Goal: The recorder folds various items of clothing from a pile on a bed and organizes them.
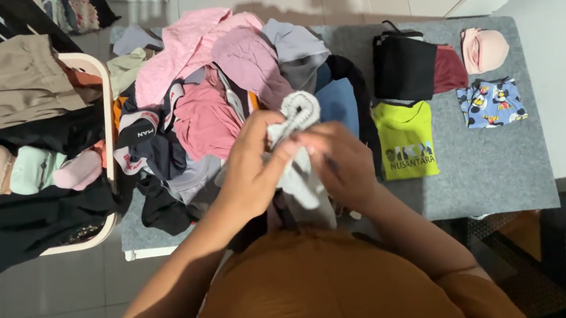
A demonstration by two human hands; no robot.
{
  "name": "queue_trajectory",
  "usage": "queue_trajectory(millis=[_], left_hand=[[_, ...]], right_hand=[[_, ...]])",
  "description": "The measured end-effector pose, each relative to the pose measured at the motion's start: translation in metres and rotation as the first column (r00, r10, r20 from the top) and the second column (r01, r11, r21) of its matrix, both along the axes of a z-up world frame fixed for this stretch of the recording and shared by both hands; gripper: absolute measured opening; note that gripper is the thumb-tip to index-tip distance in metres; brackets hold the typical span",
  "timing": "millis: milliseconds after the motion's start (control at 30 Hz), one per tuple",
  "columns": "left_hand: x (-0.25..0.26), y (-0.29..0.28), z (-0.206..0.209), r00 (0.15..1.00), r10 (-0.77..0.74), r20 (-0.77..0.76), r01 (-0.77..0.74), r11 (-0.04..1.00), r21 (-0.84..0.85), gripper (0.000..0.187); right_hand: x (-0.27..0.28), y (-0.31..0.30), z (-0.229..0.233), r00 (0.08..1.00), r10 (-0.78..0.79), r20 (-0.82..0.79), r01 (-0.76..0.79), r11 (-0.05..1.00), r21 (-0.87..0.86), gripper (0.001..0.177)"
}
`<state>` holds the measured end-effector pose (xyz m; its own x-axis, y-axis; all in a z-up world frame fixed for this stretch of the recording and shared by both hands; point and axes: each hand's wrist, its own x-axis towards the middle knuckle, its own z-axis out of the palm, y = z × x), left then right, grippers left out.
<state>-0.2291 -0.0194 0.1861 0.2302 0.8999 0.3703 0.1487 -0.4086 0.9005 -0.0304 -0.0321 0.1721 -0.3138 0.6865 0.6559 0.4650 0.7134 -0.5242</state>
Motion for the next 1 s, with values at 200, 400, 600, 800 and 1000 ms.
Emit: queue_trajectory(millis=[200, 400, 600, 800, 1000], left_hand=[[-0.023, 0.009, 0.017, 0.904, -0.424, -0.062, 0.428, 0.899, 0.093, 0.032], [-0.02, 0.021, 0.052, 0.919, -0.372, 0.129, 0.383, 0.921, -0.073, 0.067], [-0.024, 0.073, 0.015, 0.978, -0.198, -0.065, 0.196, 0.98, -0.033, 0.041], [-0.029, 0.083, 0.042, 0.998, 0.058, -0.014, -0.05, 0.941, 0.336, 0.026], [-0.049, 0.05, -0.058, 0.96, 0.105, -0.261, -0.003, 0.932, 0.363, 0.023]], right_hand=[[-0.007, 0.019, 0.082, 0.983, 0.121, -0.14, -0.138, 0.984, -0.113, 0.083], [0.045, 0.033, 0.007, 0.845, 0.124, -0.521, -0.46, 0.664, -0.589, 0.047], [0.022, 0.074, 0.063, 0.988, 0.088, -0.126, -0.133, 0.899, -0.417, 0.036], [0.017, 0.094, 0.072, 0.982, -0.034, -0.185, -0.027, 0.949, -0.315, 0.035], [0.018, 0.066, -0.057, 0.896, 0.343, -0.283, -0.41, 0.883, -0.229, 0.044]])
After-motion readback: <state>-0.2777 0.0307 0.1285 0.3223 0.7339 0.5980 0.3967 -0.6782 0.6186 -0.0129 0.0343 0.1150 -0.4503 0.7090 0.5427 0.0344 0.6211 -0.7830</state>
